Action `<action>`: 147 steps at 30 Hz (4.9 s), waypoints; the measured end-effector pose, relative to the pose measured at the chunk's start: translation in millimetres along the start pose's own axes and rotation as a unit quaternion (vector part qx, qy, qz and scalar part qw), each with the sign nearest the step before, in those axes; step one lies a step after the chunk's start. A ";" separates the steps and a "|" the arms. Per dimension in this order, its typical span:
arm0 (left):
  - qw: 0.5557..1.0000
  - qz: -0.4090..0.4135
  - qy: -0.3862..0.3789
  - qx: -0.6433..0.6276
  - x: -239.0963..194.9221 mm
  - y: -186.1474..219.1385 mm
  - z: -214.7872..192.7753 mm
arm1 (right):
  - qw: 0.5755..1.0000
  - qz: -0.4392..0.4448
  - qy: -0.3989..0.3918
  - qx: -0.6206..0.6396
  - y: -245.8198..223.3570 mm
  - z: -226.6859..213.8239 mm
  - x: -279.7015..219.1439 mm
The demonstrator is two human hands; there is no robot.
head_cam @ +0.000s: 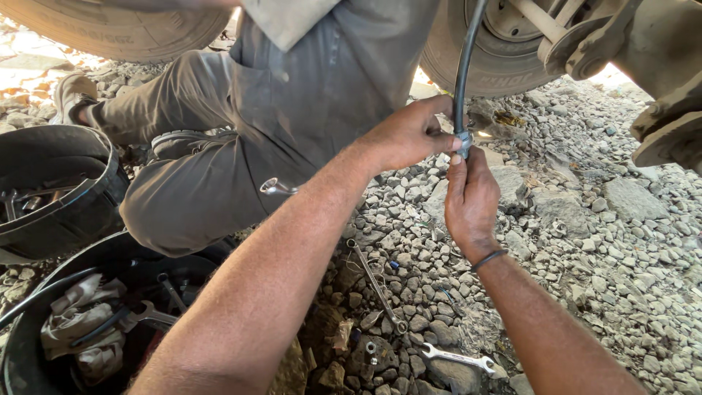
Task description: The person uses a file to smooth a metal fitting, then screws a nut onto a brake line. They use two wrenches to tighten the fitting onto the vehicle's brake assembly.
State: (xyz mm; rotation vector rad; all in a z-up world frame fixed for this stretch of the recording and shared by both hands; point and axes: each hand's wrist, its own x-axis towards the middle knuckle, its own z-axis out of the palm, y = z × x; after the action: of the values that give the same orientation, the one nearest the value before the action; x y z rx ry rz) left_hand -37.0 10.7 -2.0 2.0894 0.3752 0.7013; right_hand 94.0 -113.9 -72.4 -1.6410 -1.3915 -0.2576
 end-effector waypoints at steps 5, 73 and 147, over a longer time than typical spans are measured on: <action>0.998 0.013 0.020 0.052 1.0 -0.2 0.4 | 1.000 -0.019 -0.002 -0.012 4.8 -1.3 -1.7; 0.999 -0.010 -0.018 0.050 76.5 -7.0 36.1 | 0.719 0.047 -0.668 -0.184 145.4 73.9 -206.2; 0.999 -0.007 0.020 -0.034 -21.9 -15.7 0.6 | 0.699 0.354 0.121 0.609 -56.4 120.8 -54.5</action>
State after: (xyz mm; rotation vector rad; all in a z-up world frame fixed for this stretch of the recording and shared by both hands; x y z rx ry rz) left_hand -54.1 8.4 -22.7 2.0086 0.3819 0.7397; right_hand -19.8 -64.5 -145.6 -0.7835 -0.3532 0.7550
